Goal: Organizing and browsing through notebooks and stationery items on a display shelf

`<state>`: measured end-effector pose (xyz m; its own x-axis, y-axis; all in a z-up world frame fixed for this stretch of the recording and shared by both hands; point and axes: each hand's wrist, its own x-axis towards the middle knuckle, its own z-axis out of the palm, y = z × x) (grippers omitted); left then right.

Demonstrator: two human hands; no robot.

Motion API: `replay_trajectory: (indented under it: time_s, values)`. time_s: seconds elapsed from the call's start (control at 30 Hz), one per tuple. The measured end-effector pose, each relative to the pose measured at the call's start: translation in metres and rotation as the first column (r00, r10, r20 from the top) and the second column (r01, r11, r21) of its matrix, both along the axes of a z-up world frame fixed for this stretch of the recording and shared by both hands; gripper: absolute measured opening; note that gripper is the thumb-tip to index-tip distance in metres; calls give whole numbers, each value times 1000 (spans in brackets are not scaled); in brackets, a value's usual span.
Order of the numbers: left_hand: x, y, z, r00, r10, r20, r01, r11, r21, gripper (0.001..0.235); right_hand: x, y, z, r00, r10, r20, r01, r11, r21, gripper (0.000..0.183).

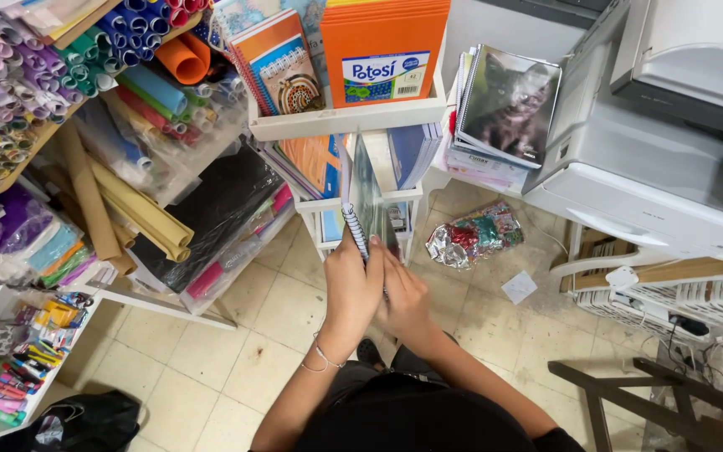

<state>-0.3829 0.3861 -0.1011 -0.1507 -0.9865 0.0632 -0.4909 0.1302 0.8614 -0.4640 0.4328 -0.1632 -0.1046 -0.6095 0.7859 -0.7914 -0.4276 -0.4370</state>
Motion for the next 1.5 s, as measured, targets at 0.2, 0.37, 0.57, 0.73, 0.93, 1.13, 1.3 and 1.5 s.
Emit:
replay_trajectory:
  time_s: [0.2, 0.37, 0.57, 0.73, 0.93, 1.13, 1.3, 1.5]
  values:
    - [-27, -20, -8, 996, 60, 67, -53, 994, -99, 45, -12, -22, -11, 927, -54, 372, -152, 852, 501, 73]
    - [-49, -25, -16, 998, 55, -9, -55, 945, -323, 41, -42, -57, -108, 851, 63, 521, -298, 875, 381, 56]
    - [-59, -43, -66, 1000, 8, -4, -9, 777, -630, 36, -76, -95, -181, 742, 314, 592, -463, 879, 115, 23]
    - [-52, -63, -107, 999, 10, -35, -33, 661, -750, 35, -88, -115, -245, 819, 359, 448, -451, 885, 115, 26]
    - [-38, -95, -174, 989, -83, -122, -63, 517, -854, 29, -79, -141, -292, 866, 334, 372, -419, 891, 177, 25]
    - [-38, -147, -229, 959, -154, -238, -161, 396, -904, 29, -77, -207, -338, 914, 301, 271, -353, 921, 167, 23]
    - [-49, -192, -266, 931, -230, -284, -222, 260, -940, 29, -77, -264, -356, 944, 279, 177, -303, 945, 123, 23]
    - [-68, -224, -294, 911, -186, -369, -340, 169, -925, 20, -68, -301, -362, 975, 201, 99, -207, 977, 56, 22]
